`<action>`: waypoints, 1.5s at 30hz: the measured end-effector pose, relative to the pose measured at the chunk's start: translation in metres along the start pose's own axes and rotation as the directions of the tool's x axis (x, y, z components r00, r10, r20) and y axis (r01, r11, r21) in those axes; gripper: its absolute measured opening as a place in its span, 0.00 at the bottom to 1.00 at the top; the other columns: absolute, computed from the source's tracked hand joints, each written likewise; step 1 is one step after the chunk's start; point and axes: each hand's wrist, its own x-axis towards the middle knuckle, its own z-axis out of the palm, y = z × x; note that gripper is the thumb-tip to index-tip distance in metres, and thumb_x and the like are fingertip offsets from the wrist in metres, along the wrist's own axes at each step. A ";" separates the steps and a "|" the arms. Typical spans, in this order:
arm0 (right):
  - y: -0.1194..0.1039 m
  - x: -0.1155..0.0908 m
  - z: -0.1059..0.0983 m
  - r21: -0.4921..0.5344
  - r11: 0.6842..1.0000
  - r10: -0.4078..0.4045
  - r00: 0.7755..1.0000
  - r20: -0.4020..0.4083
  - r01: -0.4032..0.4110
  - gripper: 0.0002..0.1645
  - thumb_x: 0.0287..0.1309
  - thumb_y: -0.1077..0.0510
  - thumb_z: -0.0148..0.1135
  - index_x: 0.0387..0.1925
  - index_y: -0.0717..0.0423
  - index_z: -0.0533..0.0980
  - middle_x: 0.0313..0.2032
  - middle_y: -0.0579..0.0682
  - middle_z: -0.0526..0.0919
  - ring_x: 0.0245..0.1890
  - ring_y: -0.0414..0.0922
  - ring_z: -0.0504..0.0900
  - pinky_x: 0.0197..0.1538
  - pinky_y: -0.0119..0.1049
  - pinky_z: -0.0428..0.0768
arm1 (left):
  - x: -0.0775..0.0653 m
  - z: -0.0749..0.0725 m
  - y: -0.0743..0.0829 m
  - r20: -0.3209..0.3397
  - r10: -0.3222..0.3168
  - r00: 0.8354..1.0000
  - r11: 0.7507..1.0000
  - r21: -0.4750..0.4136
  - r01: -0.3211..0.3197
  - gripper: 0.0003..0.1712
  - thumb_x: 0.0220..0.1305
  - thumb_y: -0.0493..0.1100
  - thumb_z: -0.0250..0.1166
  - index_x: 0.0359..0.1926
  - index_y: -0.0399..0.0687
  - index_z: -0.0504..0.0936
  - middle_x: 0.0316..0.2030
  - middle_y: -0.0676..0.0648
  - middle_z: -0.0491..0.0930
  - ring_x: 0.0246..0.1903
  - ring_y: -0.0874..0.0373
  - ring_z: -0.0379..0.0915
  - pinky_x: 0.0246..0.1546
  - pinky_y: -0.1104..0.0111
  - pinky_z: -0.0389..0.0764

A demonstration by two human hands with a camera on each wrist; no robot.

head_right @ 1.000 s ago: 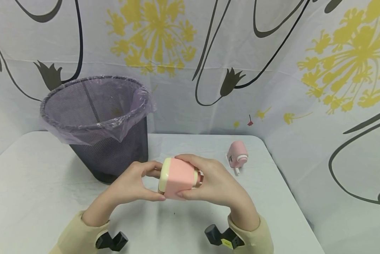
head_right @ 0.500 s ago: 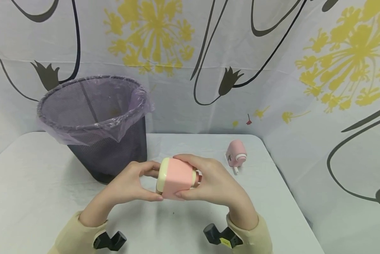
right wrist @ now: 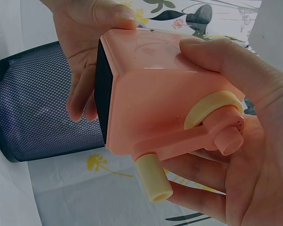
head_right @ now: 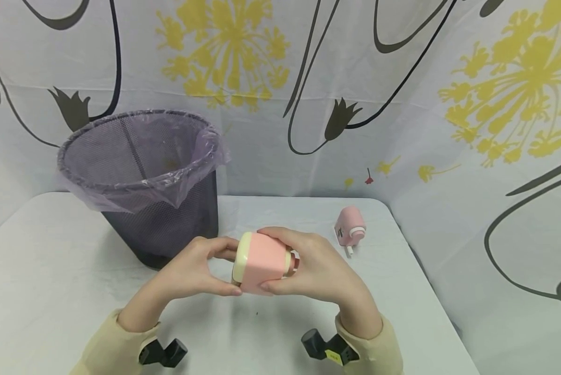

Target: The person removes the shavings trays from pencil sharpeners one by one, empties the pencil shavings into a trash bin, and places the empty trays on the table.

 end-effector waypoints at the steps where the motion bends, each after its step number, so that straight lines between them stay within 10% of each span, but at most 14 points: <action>1: 0.000 0.000 0.000 -0.002 1.000 0.000 1.000 0.001 0.000 0.39 0.38 0.61 0.77 0.58 0.50 0.74 0.45 0.41 0.81 0.35 0.40 0.76 0.26 0.31 0.74 | 0.000 0.000 0.000 0.001 -0.001 1.000 1.000 0.002 0.001 0.31 0.42 0.46 0.80 0.49 0.45 0.80 0.39 0.55 0.85 0.44 0.63 0.79 0.53 0.62 0.74; 45: 0.000 0.001 0.000 -0.004 0.999 0.035 0.999 0.032 -0.035 0.40 0.38 0.57 0.78 0.58 0.48 0.74 0.44 0.39 0.81 0.38 0.39 0.77 0.34 0.32 0.75 | -0.001 -0.002 0.000 0.001 0.077 0.997 0.996 0.053 -0.077 0.32 0.42 0.44 0.80 0.51 0.42 0.81 0.40 0.54 0.85 0.42 0.65 0.79 0.51 0.66 0.75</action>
